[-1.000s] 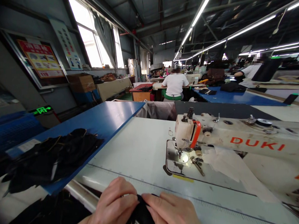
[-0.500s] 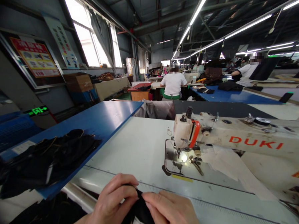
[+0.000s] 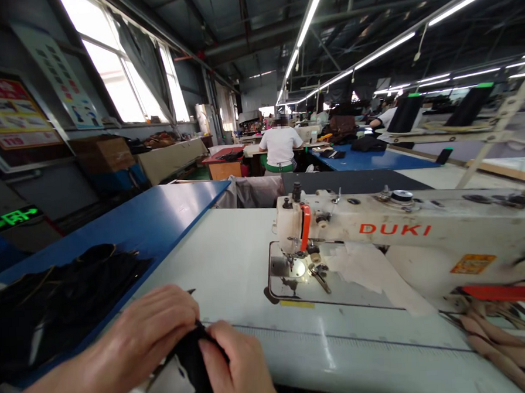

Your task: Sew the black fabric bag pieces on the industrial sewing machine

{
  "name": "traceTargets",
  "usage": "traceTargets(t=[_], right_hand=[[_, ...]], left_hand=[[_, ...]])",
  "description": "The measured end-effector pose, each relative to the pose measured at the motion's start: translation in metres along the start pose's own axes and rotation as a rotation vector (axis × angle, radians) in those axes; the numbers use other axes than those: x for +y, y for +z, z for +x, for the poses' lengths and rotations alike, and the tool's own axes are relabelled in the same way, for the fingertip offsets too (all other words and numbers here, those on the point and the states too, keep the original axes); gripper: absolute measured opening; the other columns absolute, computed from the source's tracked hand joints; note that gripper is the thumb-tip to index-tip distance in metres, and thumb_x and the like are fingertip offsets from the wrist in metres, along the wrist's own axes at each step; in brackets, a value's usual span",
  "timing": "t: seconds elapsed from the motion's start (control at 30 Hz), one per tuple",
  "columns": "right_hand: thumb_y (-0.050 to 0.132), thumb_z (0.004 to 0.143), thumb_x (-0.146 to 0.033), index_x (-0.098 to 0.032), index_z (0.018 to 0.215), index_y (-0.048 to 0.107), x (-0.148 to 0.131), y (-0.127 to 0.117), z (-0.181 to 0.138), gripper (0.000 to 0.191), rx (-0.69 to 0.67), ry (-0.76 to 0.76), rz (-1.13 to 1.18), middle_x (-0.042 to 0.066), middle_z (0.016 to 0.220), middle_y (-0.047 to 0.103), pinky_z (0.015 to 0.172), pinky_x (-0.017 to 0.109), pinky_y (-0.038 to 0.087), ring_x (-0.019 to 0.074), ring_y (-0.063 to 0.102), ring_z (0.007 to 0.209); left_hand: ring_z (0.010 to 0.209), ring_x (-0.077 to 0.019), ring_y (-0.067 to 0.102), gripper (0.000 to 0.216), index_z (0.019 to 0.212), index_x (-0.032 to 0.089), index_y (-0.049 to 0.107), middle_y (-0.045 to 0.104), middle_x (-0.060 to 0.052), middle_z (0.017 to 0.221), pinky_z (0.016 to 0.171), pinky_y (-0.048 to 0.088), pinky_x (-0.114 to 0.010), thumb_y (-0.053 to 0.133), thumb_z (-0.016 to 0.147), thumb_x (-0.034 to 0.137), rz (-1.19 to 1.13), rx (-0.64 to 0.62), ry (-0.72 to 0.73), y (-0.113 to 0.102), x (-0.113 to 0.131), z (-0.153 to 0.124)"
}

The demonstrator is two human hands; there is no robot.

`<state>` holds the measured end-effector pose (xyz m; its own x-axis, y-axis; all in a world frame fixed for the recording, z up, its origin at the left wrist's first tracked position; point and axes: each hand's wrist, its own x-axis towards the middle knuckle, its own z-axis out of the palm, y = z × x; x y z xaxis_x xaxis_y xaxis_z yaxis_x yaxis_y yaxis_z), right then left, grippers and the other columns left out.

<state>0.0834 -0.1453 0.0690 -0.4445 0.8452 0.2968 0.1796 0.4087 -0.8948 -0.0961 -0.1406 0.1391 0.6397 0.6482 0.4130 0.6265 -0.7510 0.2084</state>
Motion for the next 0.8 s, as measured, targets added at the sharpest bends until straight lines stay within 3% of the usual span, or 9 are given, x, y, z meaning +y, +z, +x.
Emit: traceTargets(t=[0.1,0.17,0.23,0.3,0.4,0.5,0.67,0.73,0.8], right_hand=[[0.045,0.09,-0.035,-0.02,0.073,0.051,0.0,0.037,0.035,0.023,0.259,0.167,0.402,-0.002,0.069,0.053,0.059,0.021,0.041,0.0126,0.048,0.066],[0.051,0.086,-0.034,-0.019,0.076,0.055,0.01,0.051,0.061,0.019,0.361,0.276,0.664,-0.002,0.074,0.056,0.064,0.023,0.044,0.0135,0.05,0.071],[0.054,0.084,-0.03,-0.02,0.081,0.057,0.028,0.053,0.079,0.011,0.457,0.528,0.905,-0.003,0.073,0.058,0.062,0.022,0.045,0.0126,0.053,0.067],[0.05,0.086,-0.027,-0.02,0.082,0.054,0.05,0.042,0.085,0.009,0.502,0.676,0.963,-0.004,0.065,0.055,0.053,0.021,0.044,0.0115,0.053,0.057],[0.049,0.084,-0.018,-0.02,0.079,0.051,0.078,0.012,0.072,0.006,0.509,0.817,0.968,-0.004,0.061,0.057,0.05,0.022,0.045,0.0108,0.054,0.049],[0.055,0.079,-0.014,-0.02,0.08,0.052,0.089,-0.022,0.048,0.006,0.474,0.895,0.958,-0.003,0.063,0.061,0.055,0.024,0.049,0.0116,0.06,0.053],[0.056,0.078,-0.016,-0.016,0.081,0.055,0.087,-0.066,0.017,0.004,0.287,0.915,0.859,0.003,0.072,0.066,0.064,0.027,0.051,0.0154,0.066,0.066],[0.054,0.079,-0.017,-0.016,0.086,0.056,0.092,-0.079,0.011,0.007,0.156,0.863,0.667,0.004,0.077,0.066,0.064,0.027,0.051,0.0165,0.067,0.069],[0.052,0.08,-0.016,-0.017,0.088,0.057,0.101,-0.09,0.009,0.01,0.081,0.708,0.338,0.003,0.076,0.065,0.062,0.029,0.05,0.0164,0.065,0.066]], left_hand=[[0.072,-0.0161,0.055,0.019,0.083,0.018,0.057,0.058,-0.003,0.073,0.072,0.042,-0.029,0.04,0.091,0.015,0.208,-0.19,0.085,-0.024,-0.029,0.036],[0.073,-0.0171,0.054,0.019,0.078,0.018,0.057,0.058,-0.003,0.072,0.075,0.04,-0.03,0.042,0.088,0.013,0.306,-0.29,0.135,-0.019,-0.051,0.064],[0.079,-0.019,0.054,0.014,0.082,0.017,0.059,0.06,-0.004,0.075,0.08,0.039,-0.032,0.047,0.083,0.011,0.35,-0.351,0.181,0.007,-0.07,0.089],[0.084,-0.0204,0.055,0.015,0.088,0.018,0.06,0.063,-0.005,0.08,0.083,0.039,-0.033,0.053,0.078,0.008,0.315,-0.379,0.182,0.048,-0.083,0.106],[0.086,-0.0192,0.055,0.015,0.084,0.018,0.061,0.063,-0.003,0.078,0.084,0.039,-0.031,0.053,0.078,0.007,0.148,-0.37,0.125,0.114,-0.089,0.118],[0.088,-0.0178,0.054,0.014,0.081,0.018,0.059,0.064,-0.003,0.083,0.087,0.039,-0.03,0.051,0.079,0.006,-0.034,-0.289,0.072,0.156,-0.085,0.122],[0.088,-0.0173,0.053,0.012,0.083,0.017,0.057,0.062,-0.002,0.084,0.088,0.038,-0.029,0.052,0.08,0.006,-0.171,-0.179,0.042,0.174,-0.083,0.123],[0.088,-0.0176,0.053,0.011,0.083,0.017,0.057,0.063,-0.002,0.085,0.088,0.039,-0.029,0.053,0.081,0.008,-0.204,-0.164,0.019,0.176,-0.085,0.122],[0.088,-0.0177,0.053,0.01,0.083,0.018,0.057,0.062,-0.001,0.085,0.087,0.04,-0.029,0.054,0.081,0.009,-0.223,-0.155,-0.009,0.178,-0.087,0.122]])
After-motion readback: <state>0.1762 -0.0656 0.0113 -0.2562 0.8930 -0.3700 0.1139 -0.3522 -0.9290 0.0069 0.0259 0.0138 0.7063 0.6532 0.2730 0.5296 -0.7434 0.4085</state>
